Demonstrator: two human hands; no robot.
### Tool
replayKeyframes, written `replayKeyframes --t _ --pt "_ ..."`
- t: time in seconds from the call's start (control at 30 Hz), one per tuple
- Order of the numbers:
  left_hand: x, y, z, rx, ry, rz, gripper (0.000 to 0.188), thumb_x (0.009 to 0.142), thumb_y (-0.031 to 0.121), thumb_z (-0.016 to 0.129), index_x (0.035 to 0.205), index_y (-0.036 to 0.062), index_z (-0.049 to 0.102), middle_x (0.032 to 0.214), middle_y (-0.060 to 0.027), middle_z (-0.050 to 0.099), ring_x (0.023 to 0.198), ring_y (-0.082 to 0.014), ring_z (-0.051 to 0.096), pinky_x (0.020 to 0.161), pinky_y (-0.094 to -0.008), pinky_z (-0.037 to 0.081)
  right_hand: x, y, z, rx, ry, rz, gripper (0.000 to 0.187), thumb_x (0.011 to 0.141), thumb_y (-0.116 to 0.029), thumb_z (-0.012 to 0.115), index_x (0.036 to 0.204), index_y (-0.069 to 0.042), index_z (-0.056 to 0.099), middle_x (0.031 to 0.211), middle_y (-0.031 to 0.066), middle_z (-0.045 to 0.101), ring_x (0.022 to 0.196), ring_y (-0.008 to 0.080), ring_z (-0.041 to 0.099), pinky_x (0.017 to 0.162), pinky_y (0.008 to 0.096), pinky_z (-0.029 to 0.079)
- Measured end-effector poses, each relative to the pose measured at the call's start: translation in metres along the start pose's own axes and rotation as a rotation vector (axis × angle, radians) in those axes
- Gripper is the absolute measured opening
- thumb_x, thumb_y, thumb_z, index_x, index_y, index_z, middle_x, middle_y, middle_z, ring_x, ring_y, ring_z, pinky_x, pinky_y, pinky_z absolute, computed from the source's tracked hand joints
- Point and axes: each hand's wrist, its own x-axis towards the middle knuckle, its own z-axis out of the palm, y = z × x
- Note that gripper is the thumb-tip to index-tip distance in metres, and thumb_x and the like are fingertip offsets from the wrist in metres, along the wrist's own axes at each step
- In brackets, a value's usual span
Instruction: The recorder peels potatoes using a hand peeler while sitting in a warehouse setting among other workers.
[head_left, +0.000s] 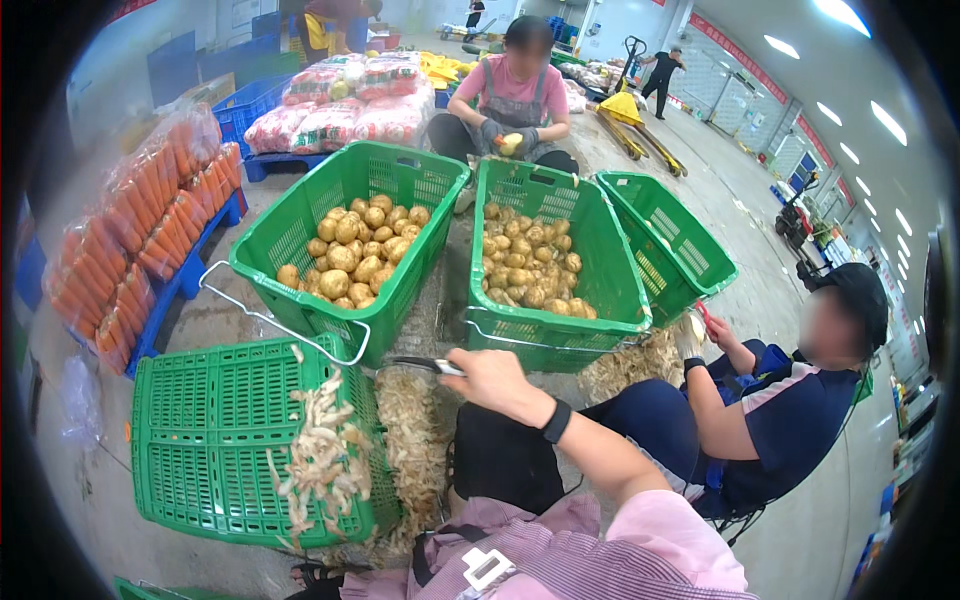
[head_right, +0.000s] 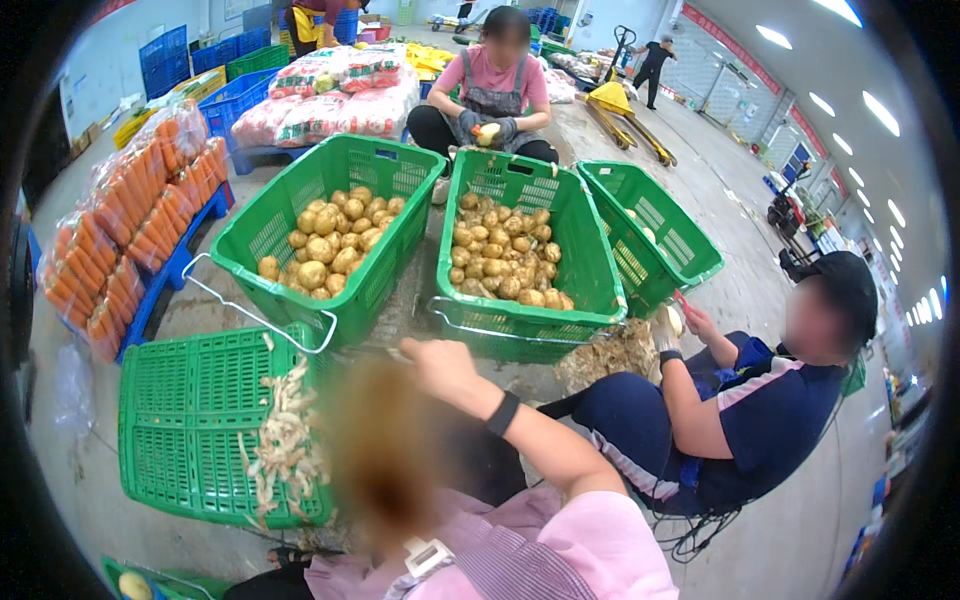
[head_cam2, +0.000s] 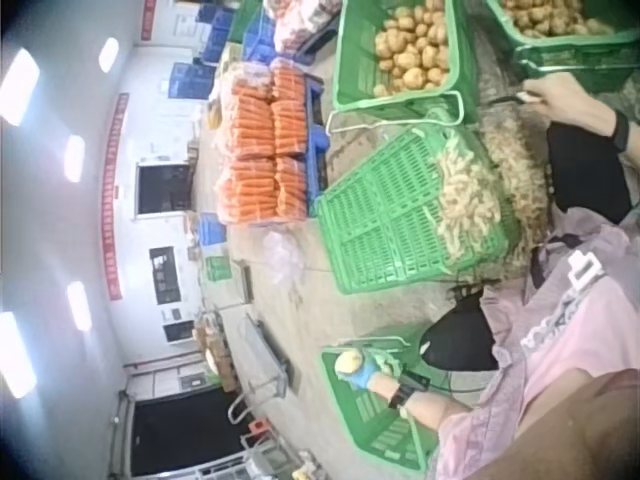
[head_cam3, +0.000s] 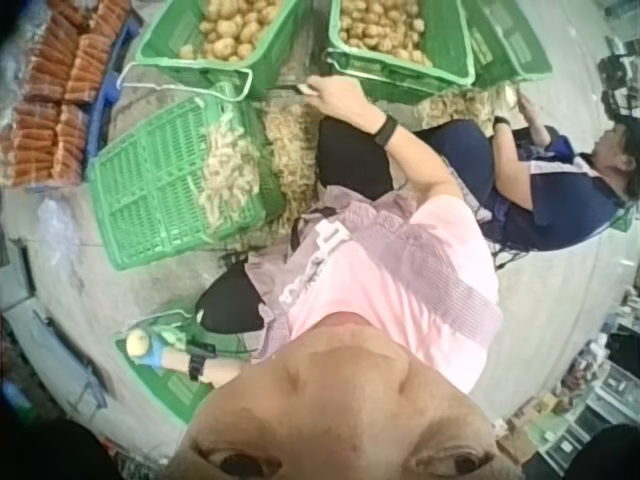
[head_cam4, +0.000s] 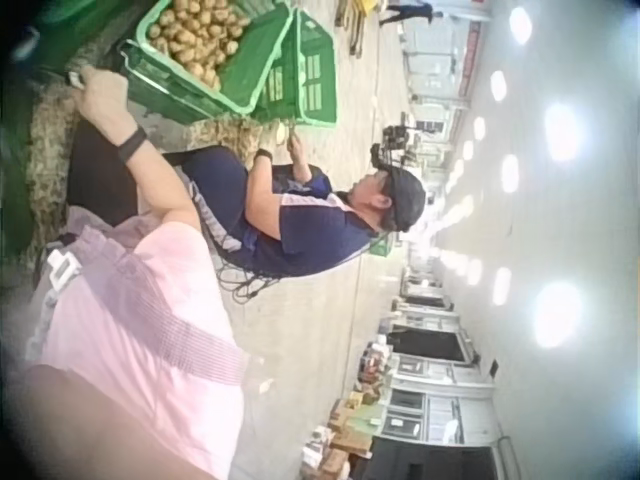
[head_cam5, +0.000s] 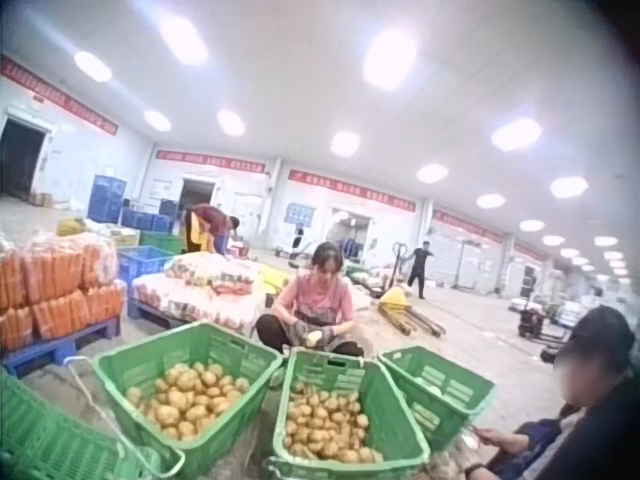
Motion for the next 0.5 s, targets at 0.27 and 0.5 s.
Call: replayKeyframes --t 0.27,0.5 --pt "0.049 0.034 0.000 0.033 0.061 0.056 0.050 0.080 0.023 0.049 0.124 0.0022 0.035 0.128 -0.0139 0.035 0.118 -0.0311 0.032 0.099 -0.0449 0.026 -0.031 0.033 -0.005 -0.077 -0.060 0.121 0.024 0.072 -0.032 0.060 0.079 -0.010 0.054 0.060 0.0136 0.057 0.057 0.0330 0.056 0.051 0.0422 0.044" --pt "0.072 0.170 0.015 0.150 0.075 0.209 0.047 0.081 0.017 0.047 0.123 0.0003 0.036 0.131 -0.0137 0.032 0.122 -0.0325 0.027 0.102 -0.0464 0.022 -0.030 0.060 -0.008 -0.082 0.048 0.233 0.023 0.070 -0.028 0.063 0.071 -0.010 0.050 0.059 0.0117 0.055 0.055 0.0311 0.055 0.048 0.0389 0.043"
